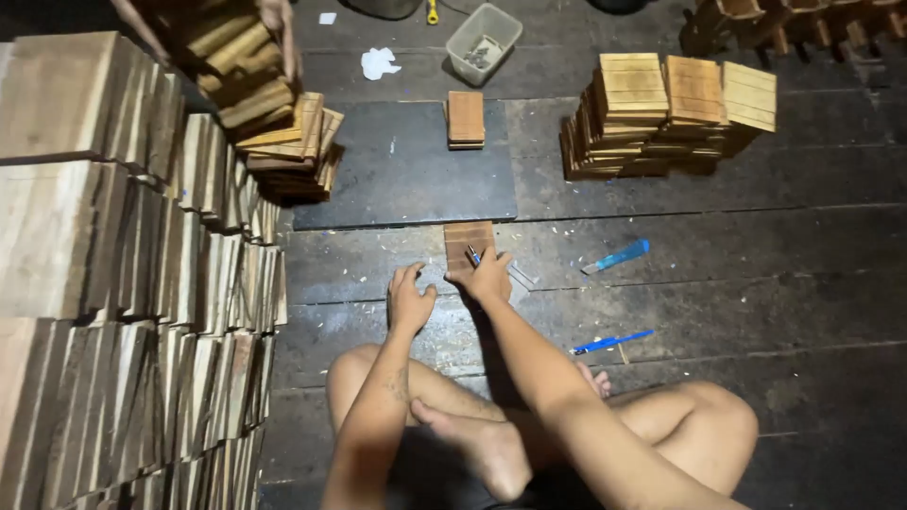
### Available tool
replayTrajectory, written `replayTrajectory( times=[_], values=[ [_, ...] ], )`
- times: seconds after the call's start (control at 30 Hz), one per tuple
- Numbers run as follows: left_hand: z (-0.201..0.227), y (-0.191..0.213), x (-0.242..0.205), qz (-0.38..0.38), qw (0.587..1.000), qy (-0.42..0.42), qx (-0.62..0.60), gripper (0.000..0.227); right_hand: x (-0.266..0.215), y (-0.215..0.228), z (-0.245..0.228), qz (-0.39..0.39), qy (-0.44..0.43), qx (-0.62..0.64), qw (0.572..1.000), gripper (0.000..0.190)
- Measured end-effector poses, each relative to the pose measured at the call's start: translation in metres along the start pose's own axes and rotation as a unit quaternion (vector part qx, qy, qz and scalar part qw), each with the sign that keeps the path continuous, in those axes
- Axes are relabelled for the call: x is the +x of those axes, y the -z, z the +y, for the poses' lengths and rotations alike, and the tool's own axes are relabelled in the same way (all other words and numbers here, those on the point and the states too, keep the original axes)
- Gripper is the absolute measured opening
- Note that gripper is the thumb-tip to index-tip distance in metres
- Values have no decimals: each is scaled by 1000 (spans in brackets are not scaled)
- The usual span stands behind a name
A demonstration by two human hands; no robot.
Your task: Marking lines on small wooden blocks using a pen and a template jig while sitting on the floor.
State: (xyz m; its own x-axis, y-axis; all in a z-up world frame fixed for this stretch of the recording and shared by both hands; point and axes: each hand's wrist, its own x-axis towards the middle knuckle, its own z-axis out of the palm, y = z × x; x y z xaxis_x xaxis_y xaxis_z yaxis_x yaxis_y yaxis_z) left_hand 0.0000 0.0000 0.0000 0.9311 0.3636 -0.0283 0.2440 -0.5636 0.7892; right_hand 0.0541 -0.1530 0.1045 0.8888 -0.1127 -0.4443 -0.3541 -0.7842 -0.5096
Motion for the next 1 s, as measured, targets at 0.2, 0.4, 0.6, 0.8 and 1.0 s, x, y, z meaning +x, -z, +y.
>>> replayTrajectory(
  times=[0.2, 0.4, 0.6, 0.8, 1.0],
  values=[
    [24, -9, -8, -151, 984, -5, 91, 57, -33, 30, 74, 39, -32, 19, 999, 79],
    [-5, -72, 20, -81, 971, -72, 212, 30, 20, -13, 138, 63, -35, 36, 997, 69],
    [-20, -77, 22, -32, 976, -85, 197, 31, -18, 27, 82, 53, -53, 11, 997, 88],
    [-11, -65, 21, -61, 986, -48, 146, 40, 38, -11, 128, 109, -24, 65, 992, 74],
    [-11, -62, 20, -30, 987, -69, 138, 43, 20, -30, 81, 114, 91, 99, 984, 68]
  ],
)
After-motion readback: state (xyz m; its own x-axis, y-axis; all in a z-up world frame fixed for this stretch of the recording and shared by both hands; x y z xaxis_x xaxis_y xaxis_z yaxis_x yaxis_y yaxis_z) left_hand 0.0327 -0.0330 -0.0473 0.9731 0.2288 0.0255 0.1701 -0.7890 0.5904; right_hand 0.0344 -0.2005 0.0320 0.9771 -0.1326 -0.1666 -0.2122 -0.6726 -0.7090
